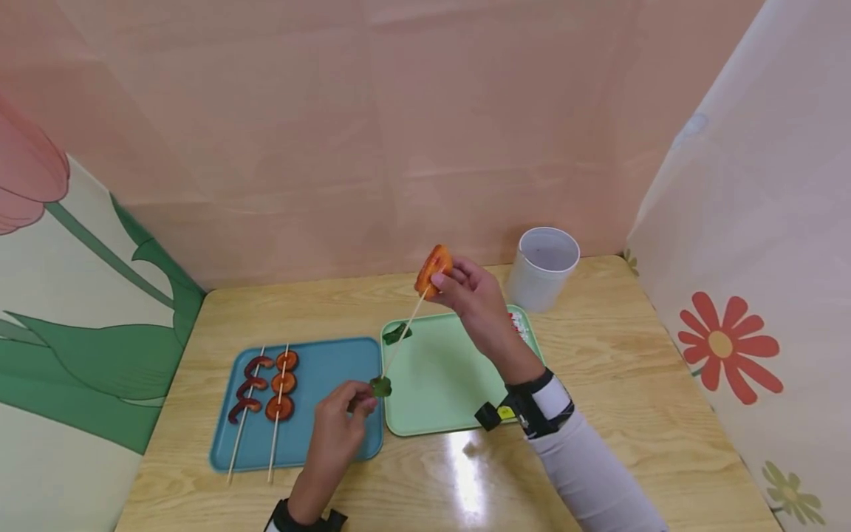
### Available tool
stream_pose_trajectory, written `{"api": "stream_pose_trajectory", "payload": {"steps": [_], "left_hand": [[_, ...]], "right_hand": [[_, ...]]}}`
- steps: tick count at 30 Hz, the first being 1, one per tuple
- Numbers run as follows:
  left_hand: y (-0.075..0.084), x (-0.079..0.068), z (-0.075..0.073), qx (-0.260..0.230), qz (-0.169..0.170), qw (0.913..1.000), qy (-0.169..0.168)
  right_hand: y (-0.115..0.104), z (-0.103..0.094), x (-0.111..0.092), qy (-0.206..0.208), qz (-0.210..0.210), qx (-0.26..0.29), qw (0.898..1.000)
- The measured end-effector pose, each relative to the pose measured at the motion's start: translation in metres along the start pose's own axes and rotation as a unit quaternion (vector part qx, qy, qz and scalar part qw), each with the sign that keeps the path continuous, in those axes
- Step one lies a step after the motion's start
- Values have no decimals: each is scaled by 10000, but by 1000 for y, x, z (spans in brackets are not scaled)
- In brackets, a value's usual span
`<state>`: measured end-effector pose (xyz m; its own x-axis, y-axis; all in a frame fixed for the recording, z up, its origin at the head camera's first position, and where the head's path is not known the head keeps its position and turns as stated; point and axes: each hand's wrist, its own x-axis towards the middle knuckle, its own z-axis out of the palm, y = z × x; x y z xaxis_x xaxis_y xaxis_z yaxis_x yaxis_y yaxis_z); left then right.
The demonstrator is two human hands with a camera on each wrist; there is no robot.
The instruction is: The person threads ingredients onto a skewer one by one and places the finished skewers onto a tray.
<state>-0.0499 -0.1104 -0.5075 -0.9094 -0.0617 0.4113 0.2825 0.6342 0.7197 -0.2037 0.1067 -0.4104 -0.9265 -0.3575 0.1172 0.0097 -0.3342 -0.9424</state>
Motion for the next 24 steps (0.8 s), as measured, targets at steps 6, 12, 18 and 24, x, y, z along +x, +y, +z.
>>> {"api": "stream_pose_trajectory", "payload": {"steps": [6,12,18,24], "left_hand": [[2,0,-1,-20,21,10000,14],[4,1,-3,-47,-43,10000,-50],[4,2,-6,-63,-6,10000,-69],[5,4,-7,-289,-23,9995,-120]], "right_hand": [[-10,-2,0,18,-183,311,9993],[-14,-2,3,105,-334,207,9992],[-17,0,3,243,-398,-221,9987],[-22,5,1,384,-619,-1024,9921]]}}
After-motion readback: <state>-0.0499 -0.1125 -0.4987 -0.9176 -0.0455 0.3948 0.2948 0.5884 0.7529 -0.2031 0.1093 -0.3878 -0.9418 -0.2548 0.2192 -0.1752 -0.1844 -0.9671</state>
